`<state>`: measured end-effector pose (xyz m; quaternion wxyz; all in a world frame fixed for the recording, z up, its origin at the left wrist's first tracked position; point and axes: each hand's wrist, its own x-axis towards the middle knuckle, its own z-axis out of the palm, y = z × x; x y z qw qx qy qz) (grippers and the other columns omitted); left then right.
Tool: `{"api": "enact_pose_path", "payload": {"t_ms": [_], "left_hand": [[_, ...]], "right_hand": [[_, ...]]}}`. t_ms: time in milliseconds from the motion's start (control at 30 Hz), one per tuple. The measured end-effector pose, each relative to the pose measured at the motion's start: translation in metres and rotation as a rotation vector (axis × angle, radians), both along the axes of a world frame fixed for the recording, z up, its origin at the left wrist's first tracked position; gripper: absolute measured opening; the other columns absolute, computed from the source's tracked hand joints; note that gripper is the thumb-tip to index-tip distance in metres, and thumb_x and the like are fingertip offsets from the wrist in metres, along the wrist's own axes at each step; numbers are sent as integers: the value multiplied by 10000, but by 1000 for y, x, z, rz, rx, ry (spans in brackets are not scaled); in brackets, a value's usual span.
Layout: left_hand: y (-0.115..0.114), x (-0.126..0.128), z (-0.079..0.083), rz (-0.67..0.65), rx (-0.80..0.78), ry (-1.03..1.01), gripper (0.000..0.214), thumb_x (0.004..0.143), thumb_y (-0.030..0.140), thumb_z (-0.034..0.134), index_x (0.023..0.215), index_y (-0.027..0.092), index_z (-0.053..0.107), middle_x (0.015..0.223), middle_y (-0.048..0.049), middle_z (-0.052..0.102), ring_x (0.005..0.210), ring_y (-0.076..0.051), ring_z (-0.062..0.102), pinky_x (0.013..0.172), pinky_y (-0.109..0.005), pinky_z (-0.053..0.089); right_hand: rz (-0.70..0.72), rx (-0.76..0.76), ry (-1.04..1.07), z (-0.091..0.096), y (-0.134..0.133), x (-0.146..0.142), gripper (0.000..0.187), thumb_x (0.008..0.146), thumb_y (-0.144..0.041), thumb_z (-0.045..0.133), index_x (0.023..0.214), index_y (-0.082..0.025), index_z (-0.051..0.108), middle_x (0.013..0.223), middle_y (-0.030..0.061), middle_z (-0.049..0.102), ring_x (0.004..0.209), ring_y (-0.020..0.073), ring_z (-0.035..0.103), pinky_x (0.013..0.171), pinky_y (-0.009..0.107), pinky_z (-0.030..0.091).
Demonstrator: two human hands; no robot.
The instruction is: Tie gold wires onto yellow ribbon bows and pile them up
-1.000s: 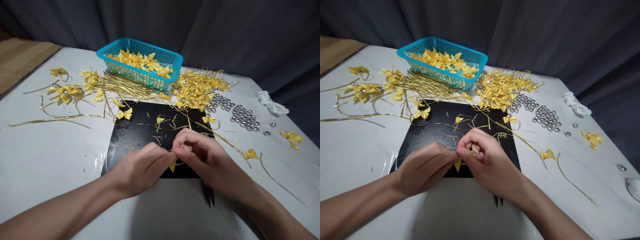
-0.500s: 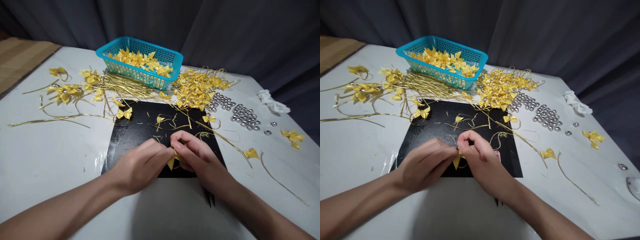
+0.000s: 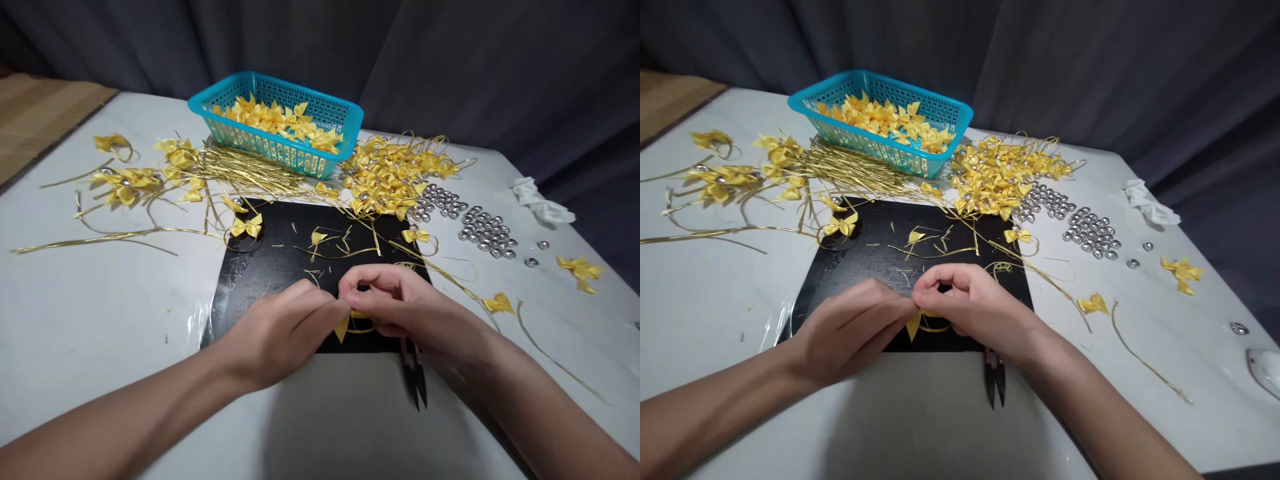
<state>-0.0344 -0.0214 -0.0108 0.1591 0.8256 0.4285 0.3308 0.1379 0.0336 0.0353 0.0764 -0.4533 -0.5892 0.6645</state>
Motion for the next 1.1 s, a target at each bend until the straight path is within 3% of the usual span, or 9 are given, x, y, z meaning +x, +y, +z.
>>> {"api": "enact_pose_path", "payload": {"t_ms": [233, 400, 500, 567, 633, 733, 800, 933, 1100], "left_hand": [[1, -1, -2, -4, 66, 11, 254, 906, 150, 371, 776, 191, 586, 645, 12, 590, 604, -111, 527, 569, -200, 437], [2, -2, -5, 17, 117, -8, 153, 872, 93, 437, 896, 172, 566, 683, 9, 588, 632, -113, 497, 611, -198, 432], [4, -1, -4, 35, 89, -39, 116, 866, 95, 465, 872, 159, 562, 689, 4, 584, 642, -111, 501, 638, -202, 429], [4, -1, -3, 49, 63, -76, 105, 865, 103, 470, 843, 160, 556, 698, 4, 589, 648, -109, 512, 650, -205, 429], [5, 0, -2, 73, 47, -123, 98, 861, 101, 478, 825, 161, 547, 710, 4, 597, 651, -105, 518, 651, -208, 428], [6, 0, -1, 106, 52, -167, 95, 855, 90, 491, 812, 160, 538, 715, 6, 606, 645, -98, 518, 638, -206, 425], [6, 0, 0, 111, 63, -173, 98, 850, 78, 496, 815, 160, 536, 723, 6, 613, 647, -95, 523, 637, -204, 426], [6, 0, 0, 145, 96, -168, 99, 845, 72, 499, 829, 161, 540, 728, 2, 621, 647, -99, 534, 639, -209, 433], [5, 1, -1, 197, 113, -131, 89, 849, 90, 503, 830, 163, 549, 716, 8, 621, 640, -101, 533, 639, -210, 430]], "right_hand": [[-137, 187, 149, -4, -9, -6, 177, 822, -290, 544, 722, -157, 482, 599, -43, 367, 486, 42, 283, 399, 162, 207], [-210, 203, 144, -18, -12, -8, 196, 846, -354, 509, 785, -170, 478, 558, -71, 276, 456, 44, 197, 393, 171, 168], [-213, 251, 146, -20, -11, -9, 190, 846, -340, 501, 775, -165, 481, 568, -67, 313, 455, 41, 226, 406, 168, 213], [-207, 387, 90, -20, -7, -8, 145, 825, -282, 522, 758, -156, 498, 610, -49, 376, 466, 39, 274, 426, 172, 259], [-217, 643, 19, -20, -4, -5, 61, 797, -206, 548, 789, -153, 521, 673, -35, 427, 462, 32, 289, 443, 183, 286], [-103, 1052, 31, -18, 1, 4, 68, 776, -125, 572, 824, -159, 537, 739, -17, 479, 467, 32, 310, 462, 196, 306], [57, 1185, 91, -16, 1, 8, 65, 773, -104, 580, 795, -154, 544, 752, 5, 509, 543, 55, 405, 502, 196, 347], [214, 1167, 66, -13, -3, 10, 57, 777, -104, 570, 805, -148, 548, 744, 25, 540, 680, 96, 504, 587, 202, 409], [192, 1157, -23, -14, -10, 8, 72, 789, -88, 523, 823, -143, 554, 706, 6, 542, 601, 73, 471, 530, 180, 377]]}}
